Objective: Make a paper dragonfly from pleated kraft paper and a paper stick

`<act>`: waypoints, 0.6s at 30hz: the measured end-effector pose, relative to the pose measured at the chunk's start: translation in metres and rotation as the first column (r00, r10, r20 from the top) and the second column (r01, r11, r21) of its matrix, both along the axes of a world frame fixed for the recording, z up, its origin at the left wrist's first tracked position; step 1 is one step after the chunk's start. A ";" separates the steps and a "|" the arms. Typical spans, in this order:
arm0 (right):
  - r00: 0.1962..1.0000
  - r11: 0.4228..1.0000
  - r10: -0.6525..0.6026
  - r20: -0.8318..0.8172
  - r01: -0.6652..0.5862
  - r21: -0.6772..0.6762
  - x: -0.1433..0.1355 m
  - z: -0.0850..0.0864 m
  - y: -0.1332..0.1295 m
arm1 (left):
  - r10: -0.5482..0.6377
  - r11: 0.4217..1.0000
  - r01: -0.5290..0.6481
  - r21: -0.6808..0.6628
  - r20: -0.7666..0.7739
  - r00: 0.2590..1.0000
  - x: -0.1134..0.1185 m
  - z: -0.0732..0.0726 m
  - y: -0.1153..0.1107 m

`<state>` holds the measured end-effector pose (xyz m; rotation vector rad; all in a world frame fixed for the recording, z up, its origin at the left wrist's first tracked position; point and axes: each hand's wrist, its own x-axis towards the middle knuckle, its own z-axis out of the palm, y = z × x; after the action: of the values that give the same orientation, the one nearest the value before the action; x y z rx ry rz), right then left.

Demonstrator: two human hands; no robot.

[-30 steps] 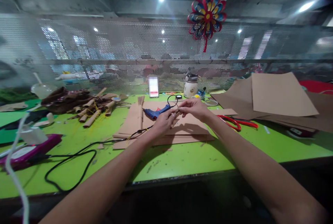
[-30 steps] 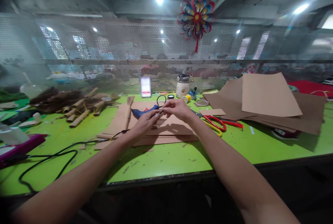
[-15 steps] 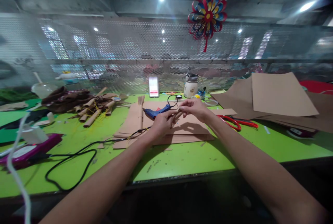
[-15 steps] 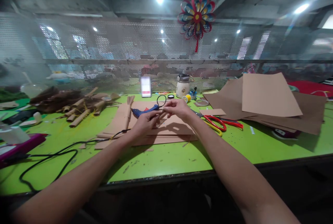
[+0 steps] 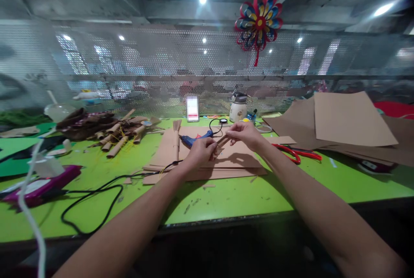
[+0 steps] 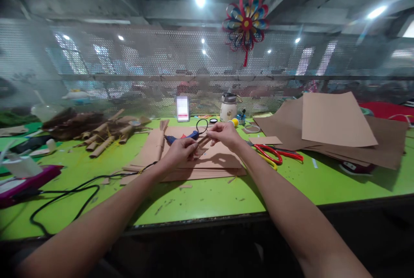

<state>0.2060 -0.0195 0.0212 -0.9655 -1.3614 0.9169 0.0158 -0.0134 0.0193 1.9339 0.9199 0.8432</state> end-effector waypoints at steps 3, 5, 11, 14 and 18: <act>1.000 1.000 -0.006 0.003 0.006 -0.016 0.002 -0.001 0.000 | -0.057 0.998 0.057 0.008 0.035 0.998 0.001 -0.009 0.007; 1.000 0.999 -0.007 0.003 0.007 -0.041 0.001 -0.002 0.000 | -0.098 0.995 0.096 0.038 0.038 0.995 0.001 -0.015 0.011; 1.000 0.997 0.007 -0.012 -0.007 -0.073 -0.001 -0.004 -0.001 | -0.061 0.997 0.065 -0.050 0.065 0.996 0.004 -0.013 0.009; 0.998 0.993 0.068 -0.011 -0.069 -0.094 -0.002 -0.002 -0.005 | 0.001 0.993 0.011 -0.118 0.103 0.995 0.004 -0.010 0.007; 0.956 0.958 0.284 0.078 -0.280 -0.066 -0.008 -0.002 -0.011 | 0.001 0.999 0.005 -0.045 0.123 0.992 0.003 -0.009 0.007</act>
<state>0.1978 -0.0302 0.0194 -0.8728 -1.5831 1.1419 0.0184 -0.0059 0.0102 1.8224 0.8563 0.9218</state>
